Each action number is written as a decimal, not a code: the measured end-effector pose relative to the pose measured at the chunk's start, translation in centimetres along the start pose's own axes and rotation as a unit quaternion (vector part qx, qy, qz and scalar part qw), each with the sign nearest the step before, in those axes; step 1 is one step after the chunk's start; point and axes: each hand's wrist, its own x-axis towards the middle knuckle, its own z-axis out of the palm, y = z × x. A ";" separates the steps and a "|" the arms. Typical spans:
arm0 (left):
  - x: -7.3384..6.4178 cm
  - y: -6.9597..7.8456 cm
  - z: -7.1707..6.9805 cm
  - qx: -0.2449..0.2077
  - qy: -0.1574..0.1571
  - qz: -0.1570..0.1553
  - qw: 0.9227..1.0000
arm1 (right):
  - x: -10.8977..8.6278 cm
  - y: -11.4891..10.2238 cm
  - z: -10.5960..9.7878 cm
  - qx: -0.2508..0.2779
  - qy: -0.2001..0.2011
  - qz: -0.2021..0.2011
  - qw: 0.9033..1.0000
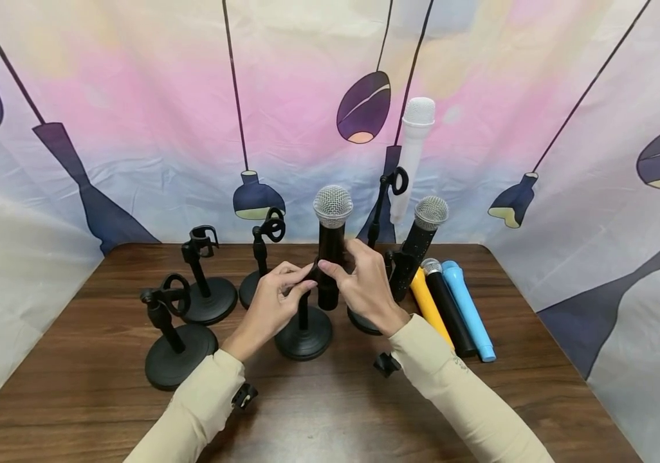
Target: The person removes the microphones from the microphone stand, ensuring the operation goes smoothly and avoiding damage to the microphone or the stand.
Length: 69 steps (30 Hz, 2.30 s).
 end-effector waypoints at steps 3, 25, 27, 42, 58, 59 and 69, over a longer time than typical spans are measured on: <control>-0.1 0.0 -0.1 0.002 -0.003 -0.003 1.000 | -0.2 0.1 0.3 0.000 0.009 -0.009 1.000; 0.1 -0.1 -0.2 -0.006 -0.013 -0.005 1.000 | -0.1 0.2 0.4 -0.008 0.017 -0.027 0.999; 0.2 0.0 -0.3 -0.007 -0.018 -0.008 1.000 | 0.0 0.2 0.0 0.020 -0.010 -0.018 1.000; 0.6 -0.8 -1.0 -0.062 -0.048 -0.041 0.996 | 1.0 -0.1 -1.1 -0.009 -0.072 0.025 0.997; 0.7 -0.5 -1.0 -0.057 -0.051 -0.043 0.996 | 1.2 0.1 -2.2 0.047 -0.136 0.048 0.988; 0.7 -0.5 -1.0 -0.057 -0.051 -0.043 0.996 | 1.3 0.1 -2.2 0.043 -0.132 0.047 0.989; 0.6 -0.4 -1.1 -0.047 -0.052 -0.038 0.997 | 1.0 -0.4 -1.3 -0.052 -0.077 0.004 0.996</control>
